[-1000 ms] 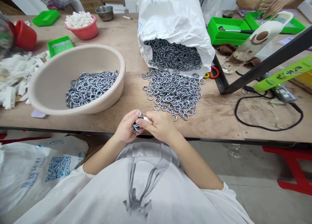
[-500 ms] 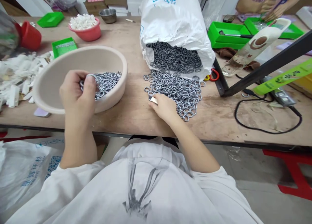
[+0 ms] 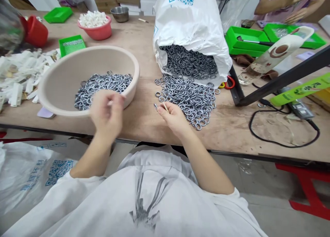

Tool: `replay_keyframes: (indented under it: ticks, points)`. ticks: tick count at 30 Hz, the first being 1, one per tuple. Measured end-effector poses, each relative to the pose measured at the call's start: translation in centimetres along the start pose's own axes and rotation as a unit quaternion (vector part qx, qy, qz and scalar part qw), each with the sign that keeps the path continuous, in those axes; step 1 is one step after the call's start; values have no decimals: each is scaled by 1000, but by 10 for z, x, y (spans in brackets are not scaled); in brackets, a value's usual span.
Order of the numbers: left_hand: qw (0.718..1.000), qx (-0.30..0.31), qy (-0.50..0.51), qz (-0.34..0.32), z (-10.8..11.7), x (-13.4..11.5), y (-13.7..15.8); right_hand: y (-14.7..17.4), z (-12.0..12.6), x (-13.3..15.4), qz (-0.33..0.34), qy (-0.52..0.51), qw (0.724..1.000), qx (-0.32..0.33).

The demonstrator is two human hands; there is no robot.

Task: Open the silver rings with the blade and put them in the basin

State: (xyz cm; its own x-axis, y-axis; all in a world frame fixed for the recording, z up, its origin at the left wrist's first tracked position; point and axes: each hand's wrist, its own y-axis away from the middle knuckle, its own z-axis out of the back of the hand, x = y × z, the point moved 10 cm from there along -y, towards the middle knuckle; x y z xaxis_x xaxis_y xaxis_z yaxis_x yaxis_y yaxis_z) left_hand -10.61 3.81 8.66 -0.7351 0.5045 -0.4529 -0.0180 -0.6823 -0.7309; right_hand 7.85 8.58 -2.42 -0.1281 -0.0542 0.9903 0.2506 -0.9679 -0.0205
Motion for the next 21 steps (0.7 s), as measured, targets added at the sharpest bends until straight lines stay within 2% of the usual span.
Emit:
replay_keyframes:
  ticks: [2,3,4,6,8,11,15,19,21]
  points:
    - [987,111,109,42,-44,-10,23,13,-10,3,-3,-134,991,-8]
    - [972,149,168,71,-63,-13,35,19,-15,3,-4,-171,985,-15]
    - [952,174,226,108,-79,-14,45,23,-18,3,-2,-192,981,-26]
    - [913,179,313,189,-97,-8,60,29,-21,3,10,-198,979,-54]
    - [878,167,370,254,-104,-2,68,34,-18,4,32,-181,979,-84]
    - [821,187,445,305,-110,-1,73,37,-9,10,64,-138,983,-99]
    - [734,238,536,342,-122,-9,82,32,-11,18,59,-60,996,-17]
    - [681,246,588,359,-126,-11,86,34,6,28,82,45,994,-47]
    - [661,239,606,372,-126,-10,86,40,3,34,105,124,986,-31]
